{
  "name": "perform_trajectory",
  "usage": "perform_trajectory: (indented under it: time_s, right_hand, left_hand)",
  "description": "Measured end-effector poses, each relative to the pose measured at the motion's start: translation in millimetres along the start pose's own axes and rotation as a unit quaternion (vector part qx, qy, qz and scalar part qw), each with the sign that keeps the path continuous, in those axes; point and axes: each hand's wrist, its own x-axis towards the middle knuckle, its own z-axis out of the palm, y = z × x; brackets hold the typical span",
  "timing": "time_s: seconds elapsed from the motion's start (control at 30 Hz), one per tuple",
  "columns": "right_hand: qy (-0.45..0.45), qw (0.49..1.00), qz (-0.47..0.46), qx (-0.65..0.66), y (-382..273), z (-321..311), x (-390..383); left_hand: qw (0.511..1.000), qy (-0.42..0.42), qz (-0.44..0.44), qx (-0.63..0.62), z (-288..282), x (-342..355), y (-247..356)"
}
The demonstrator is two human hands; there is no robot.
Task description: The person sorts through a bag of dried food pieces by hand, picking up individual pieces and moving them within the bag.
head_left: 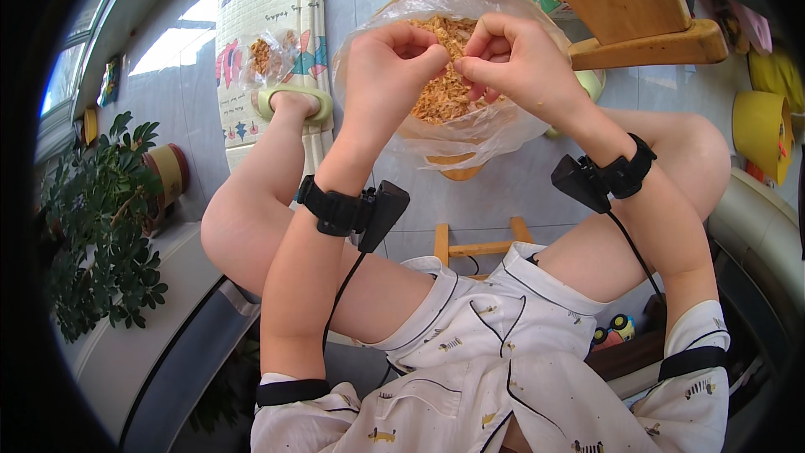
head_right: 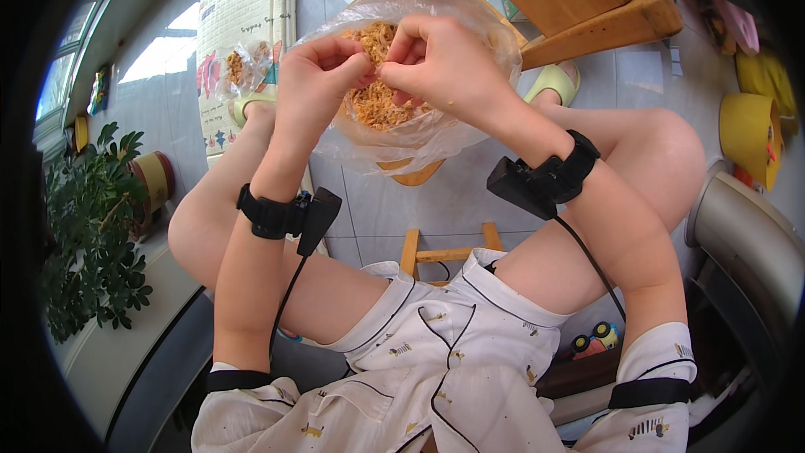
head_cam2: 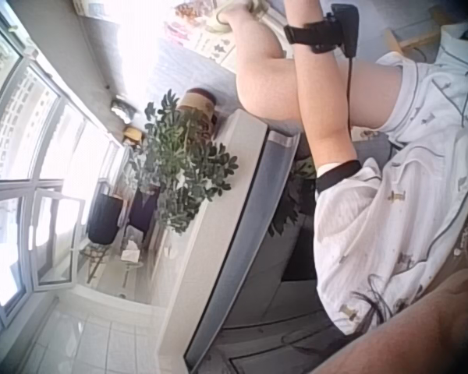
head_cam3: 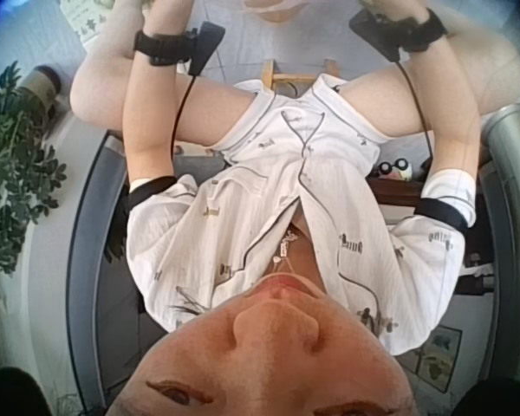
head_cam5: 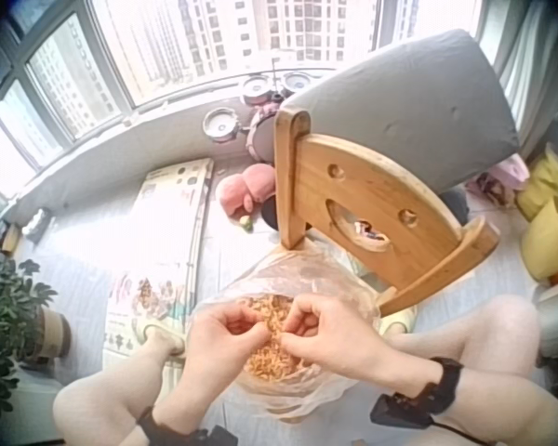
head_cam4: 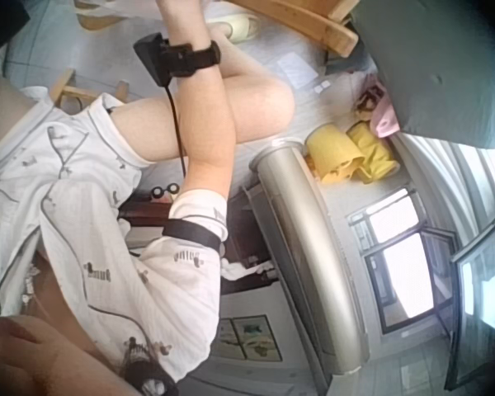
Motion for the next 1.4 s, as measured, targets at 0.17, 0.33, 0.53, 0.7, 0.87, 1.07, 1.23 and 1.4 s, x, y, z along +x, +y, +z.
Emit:
perform_trajectory:
  time_s: [0.17, 0.33, 0.53, 0.7, 0.87, 1.07, 1.23, 1.4]
  right_hand:
    - [0.011, 1.000, 0.025, 0.003, -6, -6, 1]
    - [0.004, 0.997, 0.062, 0.038, -9, -11, 2]
    - [-0.017, 0.997, 0.064, 0.045, -7, -7, 0]
    - [-0.012, 0.997, 0.065, 0.047, -7, -10, 2]
    - [-0.014, 0.986, 0.100, 0.130, -3, -14, 4]
    - [-0.009, 0.994, 0.076, 0.076, -8, -9, 2]
    - [-0.012, 0.997, 0.061, 0.054, -5, -6, 4]
    - [-0.030, 0.995, 0.068, 0.067, 0, -9, 5]
  left_hand:
    - [0.995, 0.014, 0.064, 0.071, -1, -1, 0]
    - [0.999, -0.002, 0.011, -0.051, 2, 0, 7]
    - [0.999, -0.012, -0.014, -0.037, -4, 0, 7]
    - [0.999, -0.017, 0.020, 0.038, -7, 1, -1]
    - [0.991, -0.066, -0.040, -0.109, -5, -1, 13]
    - [0.991, -0.077, -0.040, -0.101, -6, -1, 12]
    - [0.992, -0.098, -0.024, -0.082, -5, 0, 9]
    - [0.993, -0.088, -0.014, -0.076, -2, -3, 11]
